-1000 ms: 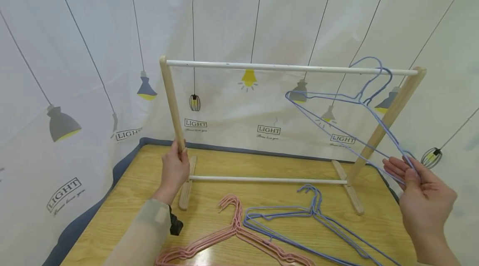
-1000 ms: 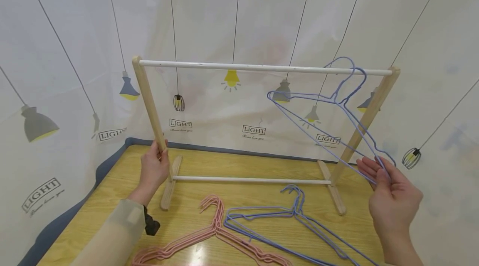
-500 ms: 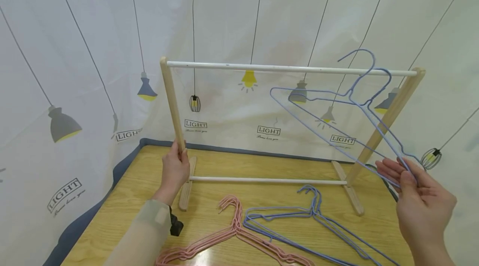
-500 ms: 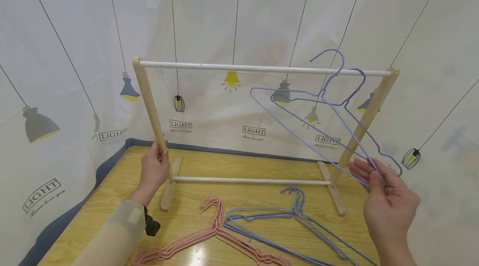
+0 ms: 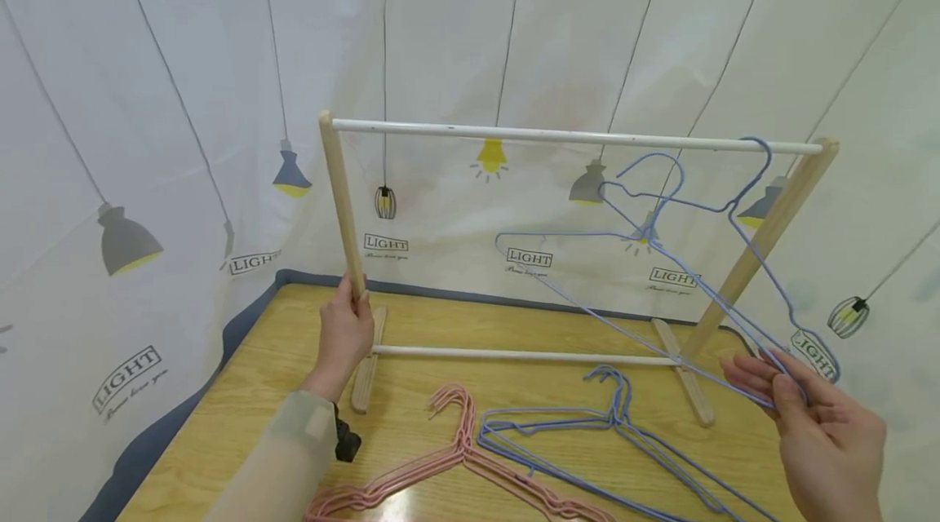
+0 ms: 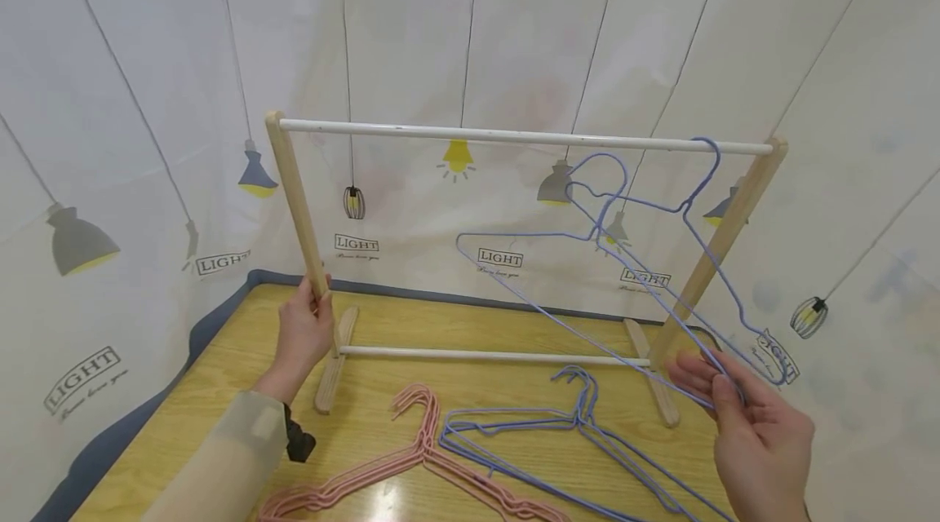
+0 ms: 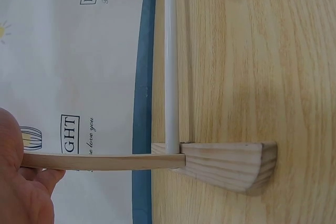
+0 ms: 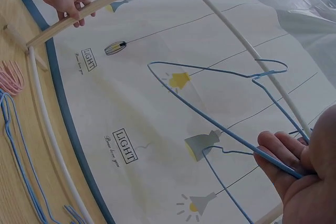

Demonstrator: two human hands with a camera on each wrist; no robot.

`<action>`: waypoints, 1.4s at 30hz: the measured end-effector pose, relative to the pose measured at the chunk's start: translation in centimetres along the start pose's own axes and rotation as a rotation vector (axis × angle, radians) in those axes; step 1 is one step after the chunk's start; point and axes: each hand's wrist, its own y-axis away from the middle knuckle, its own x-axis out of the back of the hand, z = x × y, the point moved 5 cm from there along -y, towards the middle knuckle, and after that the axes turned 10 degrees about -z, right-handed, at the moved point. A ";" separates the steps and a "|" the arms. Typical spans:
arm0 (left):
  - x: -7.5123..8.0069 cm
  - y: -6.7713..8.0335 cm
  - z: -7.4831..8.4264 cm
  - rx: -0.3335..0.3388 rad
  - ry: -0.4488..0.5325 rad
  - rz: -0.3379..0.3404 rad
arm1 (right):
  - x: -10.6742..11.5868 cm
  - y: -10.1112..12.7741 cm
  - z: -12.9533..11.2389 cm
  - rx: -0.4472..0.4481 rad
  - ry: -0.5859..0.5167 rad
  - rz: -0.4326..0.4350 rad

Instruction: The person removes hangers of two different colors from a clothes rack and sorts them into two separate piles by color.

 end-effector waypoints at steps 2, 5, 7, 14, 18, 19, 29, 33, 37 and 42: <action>0.0 0.0 0.1 0.001 0.000 -0.003 | 0.2 0.3 0.2 0.004 -0.014 -0.023; -0.1 0.0 0.1 0.005 -0.002 -0.006 | 0.6 0.5 0.7 0.008 -0.066 -0.058; -0.1 0.0 0.0 0.005 -0.004 -0.009 | 0.8 0.6 1.0 0.006 -0.102 -0.091; -0.2 -0.2 0.0 -0.010 -0.008 -0.007 | 2.0 1.2 2.4 0.001 -0.221 -0.217; -0.3 -0.3 0.0 -0.003 -0.003 -0.015 | 3.0 1.8 3.5 -0.027 -0.267 -0.247; -0.3 -0.3 0.0 -0.002 -0.002 -0.016 | 3.3 2.0 3.9 -0.043 -0.287 -0.249; -0.3 -0.4 0.2 -0.009 -0.003 -0.017 | 7.4 3.8 8.8 -0.280 -0.261 -0.255; -0.3 -0.4 0.2 -0.008 0.001 -0.017 | 8.8 4.2 11.1 -0.271 -0.473 -0.473; -0.2 -0.4 0.3 -0.014 -0.004 -0.013 | 9.3 4.8 12.7 -0.378 -0.846 -0.852; -0.2 -0.4 0.3 -0.017 -0.009 -0.010 | 9.6 6.1 14.4 -0.573 -0.987 -1.084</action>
